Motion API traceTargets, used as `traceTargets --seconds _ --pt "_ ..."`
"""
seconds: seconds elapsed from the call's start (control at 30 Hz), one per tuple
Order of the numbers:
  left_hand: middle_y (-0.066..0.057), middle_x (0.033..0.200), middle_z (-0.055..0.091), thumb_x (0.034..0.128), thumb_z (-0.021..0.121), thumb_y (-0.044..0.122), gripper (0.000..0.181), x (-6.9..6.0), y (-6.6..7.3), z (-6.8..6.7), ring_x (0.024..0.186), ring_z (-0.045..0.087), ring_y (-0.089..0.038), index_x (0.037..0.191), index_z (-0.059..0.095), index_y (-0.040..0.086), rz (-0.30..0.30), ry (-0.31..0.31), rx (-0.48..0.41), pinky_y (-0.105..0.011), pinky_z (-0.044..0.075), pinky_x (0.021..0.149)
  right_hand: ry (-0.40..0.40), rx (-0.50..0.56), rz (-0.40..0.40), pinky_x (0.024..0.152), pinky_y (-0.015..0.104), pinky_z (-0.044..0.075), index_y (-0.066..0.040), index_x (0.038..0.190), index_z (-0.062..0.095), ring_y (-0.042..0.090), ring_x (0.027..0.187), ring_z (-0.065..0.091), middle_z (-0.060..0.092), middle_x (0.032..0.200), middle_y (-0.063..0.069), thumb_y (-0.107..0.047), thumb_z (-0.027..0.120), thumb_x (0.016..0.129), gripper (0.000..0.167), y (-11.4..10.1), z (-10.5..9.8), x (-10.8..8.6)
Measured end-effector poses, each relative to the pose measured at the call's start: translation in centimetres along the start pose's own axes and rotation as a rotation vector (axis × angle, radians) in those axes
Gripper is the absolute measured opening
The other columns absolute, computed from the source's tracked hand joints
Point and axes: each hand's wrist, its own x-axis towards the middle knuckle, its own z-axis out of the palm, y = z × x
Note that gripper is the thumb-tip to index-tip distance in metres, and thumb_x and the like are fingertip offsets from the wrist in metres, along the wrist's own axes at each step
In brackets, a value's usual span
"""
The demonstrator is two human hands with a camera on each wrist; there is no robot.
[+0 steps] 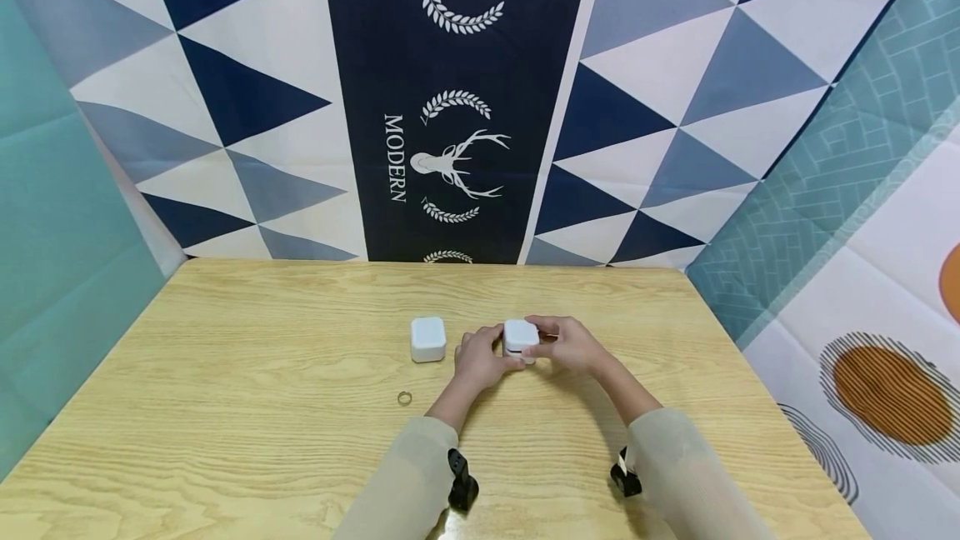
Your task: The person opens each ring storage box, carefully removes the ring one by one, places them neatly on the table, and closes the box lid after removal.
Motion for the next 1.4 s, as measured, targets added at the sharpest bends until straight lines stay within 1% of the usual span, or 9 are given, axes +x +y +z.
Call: traceTargets --seconds 0.07,0.17,0.47,0.67,0.73,0.97,1.2,1.4 --pt "-0.004 0.133 0.056 0.0735 0.077 0.04 0.073 -0.04 0.01 0.01 0.106 0.048 -0.022 0.136 0.05 0.013 -0.002 -0.001 0.0 -0.035 0.036 0.087 -0.005 -0.005 -0.004 0.091 0.039 0.049 -0.001 0.135 0.048 0.025 0.112 0.058 0.056 0.131 0.018 -0.025 0.073 0.081 0.064 0.0 0.0 -0.04" --pt "-0.003 0.133 0.056 0.0735 0.077 0.04 0.073 -0.06 0.01 0.01 0.106 0.048 -0.022 0.136 0.05 0.013 -0.006 -0.003 -0.001 -0.035 0.036 0.088 -0.006 0.002 0.012 0.091 0.038 0.048 -0.003 0.135 0.049 0.024 0.112 0.058 0.056 0.131 0.016 -0.025 0.073 0.081 0.063 -0.02 0.04 -0.06" --pt "-0.004 0.133 0.056 0.0731 0.077 0.04 0.074 -0.04 0.02 0.09 0.106 0.048 -0.022 0.136 0.05 0.013 -0.01 -0.002 -0.006 -0.035 0.036 0.087 -0.013 0.0 -0.008 0.091 0.039 0.049 0.0 0.134 0.048 0.027 0.113 0.058 0.055 0.131 0.019 -0.026 0.073 0.081 0.064 0.01 -0.2 -0.13" --pt "-0.004 0.134 0.055 0.0736 0.077 0.04 0.074 -0.03 -0.01 0.15 0.107 0.047 -0.022 0.136 0.049 0.012 -0.011 -0.008 -0.01 -0.036 0.035 0.087 -0.011 -0.004 -0.003 0.093 0.04 0.048 -0.001 0.135 0.049 0.027 0.115 0.057 0.054 0.133 0.018 -0.029 0.073 0.081 0.065 0.19 -0.14 -0.11" --pt "-0.004 0.134 0.055 0.0738 0.077 0.04 0.074 -0.05 -0.01 0.13 0.106 0.047 -0.022 0.136 0.049 0.013 -0.012 -0.011 -0.007 -0.035 0.035 0.087 -0.009 0.003 0.006 0.094 0.041 0.047 -0.003 0.135 0.049 0.027 0.116 0.056 0.054 0.133 0.017 -0.029 0.073 0.081 0.065 0.14 -0.12 -0.15" --pt "-0.004 0.135 0.054 0.0743 0.077 0.04 0.074 -0.12 0.17 -0.08 0.105 0.046 -0.021 0.137 0.048 0.012 -0.017 -0.016 -0.001 -0.035 0.035 0.087 -0.019 0.056 0.003 0.096 0.041 0.046 -0.001 0.135 0.048 0.028 0.12 0.054 0.053 0.134 0.018 -0.03 0.072 0.082 0.065 0.09 -0.03 -0.2" --pt "-0.005 0.134 0.054 0.0737 0.077 0.039 0.074 -0.13 0.18 -0.19 0.105 0.046 -0.022 0.137 0.049 0.012 -0.016 -0.02 -0.024 -0.036 0.035 0.088 -0.013 0.054 0.001 0.098 0.043 0.044 -0.001 0.135 0.049 0.029 0.121 0.053 0.053 0.134 0.018 -0.028 0.071 0.083 0.063 0.21 0.0 -0.15" --pt "-0.005 0.134 0.055 0.0729 0.077 0.04 0.075 -0.21 0.31 -0.31 0.105 0.046 -0.022 0.136 0.049 0.012 -0.018 -0.024 -0.012 -0.035 0.035 0.087 -0.009 0.061 -0.002 0.098 0.044 0.044 -0.001 0.134 0.048 0.031 0.121 0.053 0.053 0.134 0.019 -0.029 0.071 0.083 0.062 0.36 -0.02 -0.26"
